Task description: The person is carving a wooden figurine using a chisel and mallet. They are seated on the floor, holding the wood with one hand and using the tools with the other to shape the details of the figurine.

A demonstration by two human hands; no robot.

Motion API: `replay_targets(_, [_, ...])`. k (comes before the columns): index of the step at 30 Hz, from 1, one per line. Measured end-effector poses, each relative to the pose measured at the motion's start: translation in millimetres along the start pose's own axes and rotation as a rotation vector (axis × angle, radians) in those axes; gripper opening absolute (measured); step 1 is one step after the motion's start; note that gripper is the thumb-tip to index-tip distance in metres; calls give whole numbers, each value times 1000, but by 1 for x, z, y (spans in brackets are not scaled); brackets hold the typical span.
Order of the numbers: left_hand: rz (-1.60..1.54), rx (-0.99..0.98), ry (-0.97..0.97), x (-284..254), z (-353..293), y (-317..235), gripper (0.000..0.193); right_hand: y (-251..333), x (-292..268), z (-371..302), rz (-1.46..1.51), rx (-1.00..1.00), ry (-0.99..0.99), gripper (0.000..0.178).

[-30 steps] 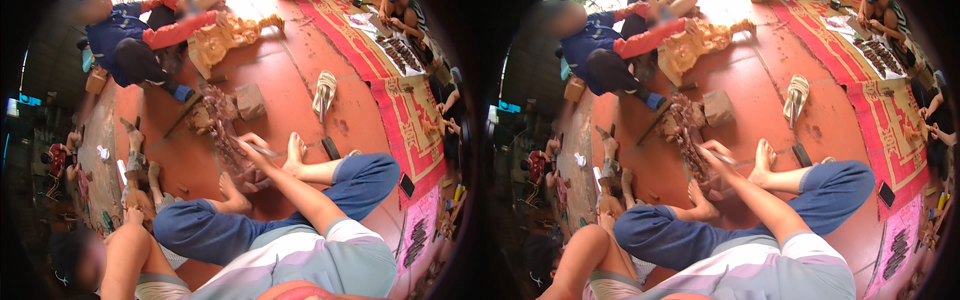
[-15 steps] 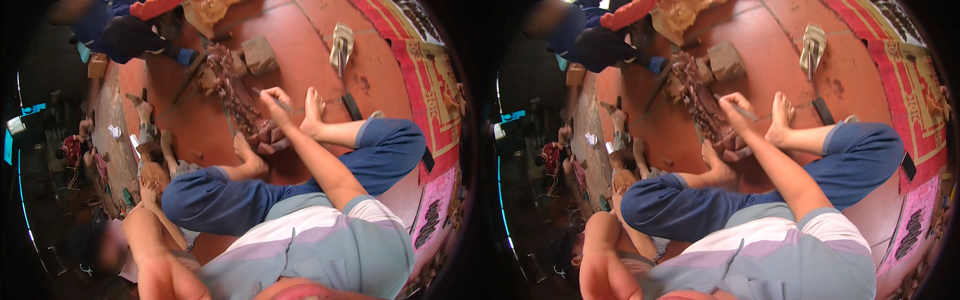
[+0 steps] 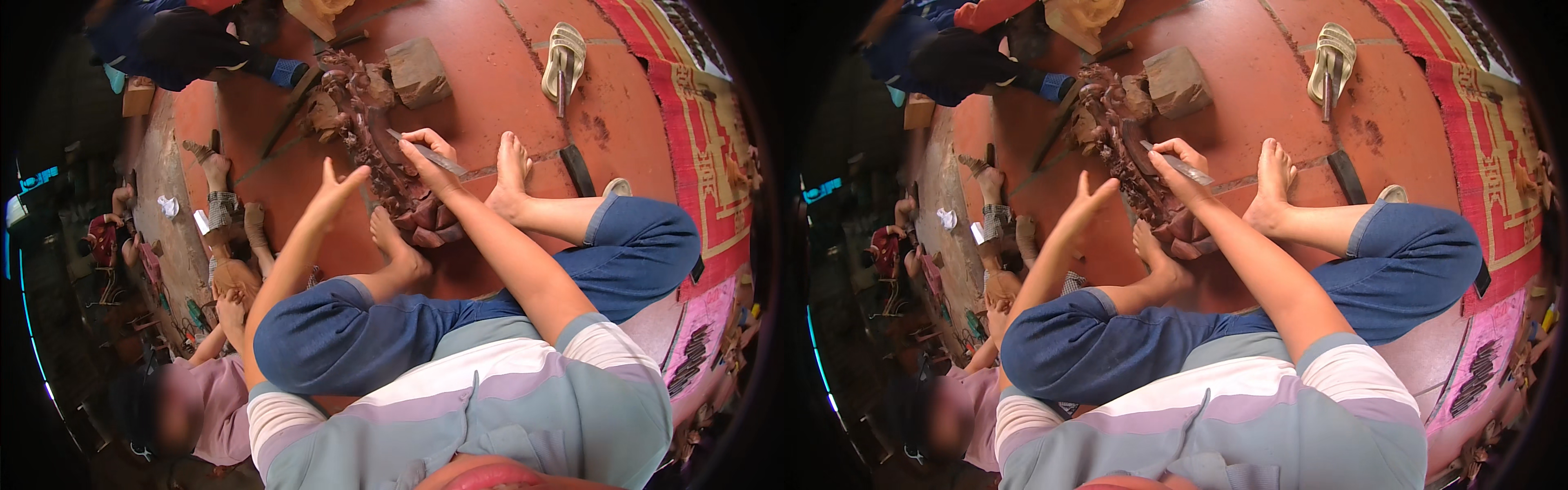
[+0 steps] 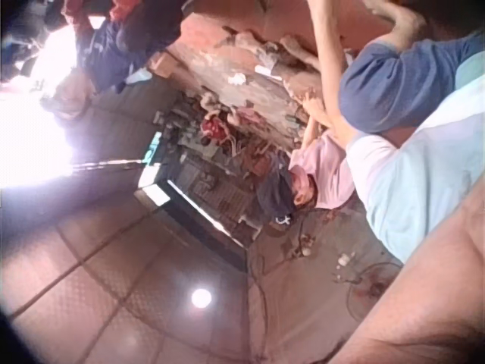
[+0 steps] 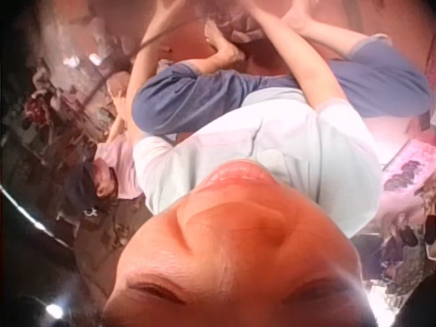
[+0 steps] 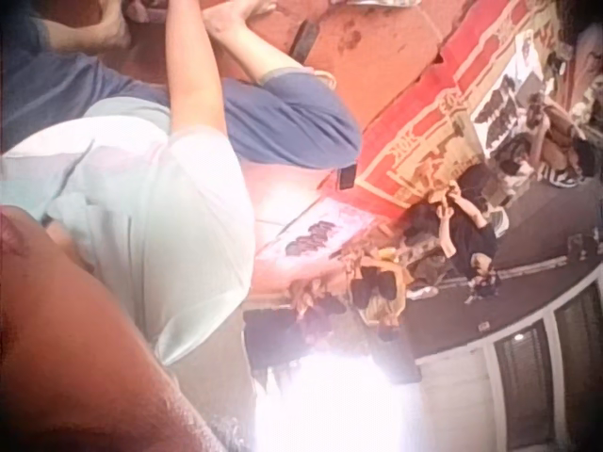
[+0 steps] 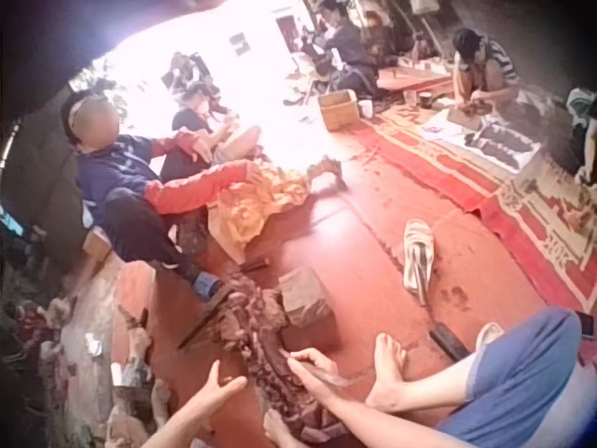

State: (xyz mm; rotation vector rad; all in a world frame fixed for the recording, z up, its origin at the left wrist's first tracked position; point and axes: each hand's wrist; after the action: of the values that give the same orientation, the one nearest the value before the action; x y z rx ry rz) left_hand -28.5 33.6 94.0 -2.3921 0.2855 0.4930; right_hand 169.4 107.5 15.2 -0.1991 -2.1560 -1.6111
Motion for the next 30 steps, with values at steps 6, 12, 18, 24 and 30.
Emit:
replay_targets(6, [-289,16,-39,75,37,21,119,-23,-2,9,-333,-470,128,13])
replay_targets(12, [-443,114,-238,96,48,32,103,-8,7,15,-358,-471,125,11])
replay_targets(18, [-309,123,-324,98,52,43,83,4,-12,-4,-520,-470,188,10])
replay_targets(24, [-607,162,-201,98,43,32,82,20,-23,0,-449,-493,117,10])
replay_targets(30, [-625,225,-87,102,43,18,81,28,-26,7,-439,-396,35,9])
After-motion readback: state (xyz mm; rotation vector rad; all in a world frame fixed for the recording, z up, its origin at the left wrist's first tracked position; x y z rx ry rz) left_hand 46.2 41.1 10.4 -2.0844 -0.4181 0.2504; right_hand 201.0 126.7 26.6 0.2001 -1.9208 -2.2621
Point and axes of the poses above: each hand's wrist, its own z-axis towards the middle knuckle, its own x-axis out of the palm, y = z × x, and after that the axes turned 7 degrees about z, right-handed
